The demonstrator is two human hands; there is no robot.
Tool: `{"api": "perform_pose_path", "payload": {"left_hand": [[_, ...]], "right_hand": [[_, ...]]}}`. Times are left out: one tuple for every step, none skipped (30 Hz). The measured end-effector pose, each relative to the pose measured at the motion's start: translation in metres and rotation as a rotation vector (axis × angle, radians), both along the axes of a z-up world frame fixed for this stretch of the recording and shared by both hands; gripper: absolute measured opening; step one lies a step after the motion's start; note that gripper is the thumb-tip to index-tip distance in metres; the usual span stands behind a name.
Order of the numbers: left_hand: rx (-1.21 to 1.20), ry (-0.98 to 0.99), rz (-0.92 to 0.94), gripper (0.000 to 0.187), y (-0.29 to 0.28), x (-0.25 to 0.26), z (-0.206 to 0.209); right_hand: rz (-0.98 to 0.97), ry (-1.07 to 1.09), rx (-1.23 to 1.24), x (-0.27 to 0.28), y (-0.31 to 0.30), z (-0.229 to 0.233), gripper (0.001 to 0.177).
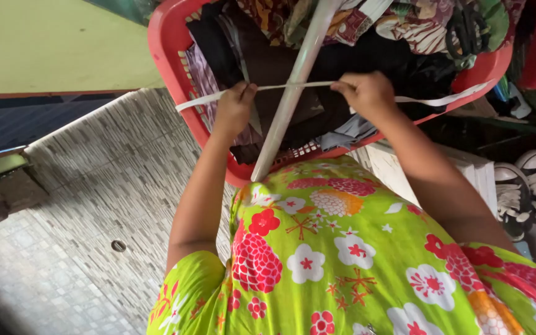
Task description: Wrapping a white tube with a ribbon and organizing fabrics and a board in a storage area.
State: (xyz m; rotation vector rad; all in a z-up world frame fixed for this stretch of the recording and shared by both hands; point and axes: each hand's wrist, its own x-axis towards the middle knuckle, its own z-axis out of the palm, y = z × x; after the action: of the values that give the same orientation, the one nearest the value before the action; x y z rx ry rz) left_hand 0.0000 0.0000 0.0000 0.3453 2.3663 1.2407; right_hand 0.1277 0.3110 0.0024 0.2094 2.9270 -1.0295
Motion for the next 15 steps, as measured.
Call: {"api": "perform_pose_path", "payload": {"left_hand": [[0.004,0.008,0.0,0.033,0.0,0.001,-0.012],[-0.019,0.063,-0.007,0.034,-0.001,0.001,-0.024],[-0.043,0.114,-0.014,0.034,-0.002,0.005,-0.036],[-0.041,0.116,-0.014,0.034,0.0,0.006,-0.027],[-0.078,0.165,-0.027,0.034,0.003,0.004,-0.018],[-0.116,0.214,-0.039,0.035,0.005,0.003,-0.009],[-0.111,0.223,-0.039,0.035,0.003,0.001,-0.009],[-0.213,0.362,-0.096,0.033,0.0,-0.001,-0.01],[-0.319,0.493,-0.155,0.031,-0.005,0.002,-0.011],[-0.319,0.495,-0.156,0.031,-0.008,-0.002,-0.01],[-0.416,0.521,-0.21,0.032,-0.014,-0.003,-0.009],[-0.513,0.548,-0.264,0.034,-0.02,-0.003,-0.008],[-0.515,0.549,-0.266,0.034,-0.019,-0.002,0.014],[-0.506,0.627,-0.275,0.029,-0.018,0.0,0.037],[-0.496,0.71,-0.28,0.023,-0.016,-0.002,0.059]], "right_hand": [[0.0,0.008,0.004,-0.001,-0.003,-0.004,0.028],[-0.045,-0.003,-0.043,-0.001,-0.005,-0.007,0.026],[-0.088,-0.019,-0.091,0.001,-0.008,-0.011,0.025],[-0.088,-0.017,-0.089,0.001,-0.006,-0.009,0.025],[-0.059,-0.086,-0.064,-0.001,-0.003,-0.008,0.026],[-0.03,-0.156,-0.039,-0.002,0.0,-0.005,0.027],[-0.031,-0.147,-0.034,0.0,0.012,-0.018,0.027],[0.046,-0.139,-0.158,0.002,0.024,-0.031,0.027],[0.123,-0.139,-0.285,0.009,0.033,-0.045,0.027],[0.122,-0.137,-0.285,0.008,0.043,-0.041,0.027],[0.137,-0.215,-0.324,0.011,0.05,-0.038,0.027],[0.151,-0.292,-0.363,0.014,0.057,-0.035,0.028],[0.15,-0.291,-0.366,0.021,0.064,-0.035,0.028],[0.048,-0.413,-0.515,0.029,0.071,-0.035,0.03],[-0.052,-0.529,-0.661,0.032,0.079,-0.034,0.031]]}}
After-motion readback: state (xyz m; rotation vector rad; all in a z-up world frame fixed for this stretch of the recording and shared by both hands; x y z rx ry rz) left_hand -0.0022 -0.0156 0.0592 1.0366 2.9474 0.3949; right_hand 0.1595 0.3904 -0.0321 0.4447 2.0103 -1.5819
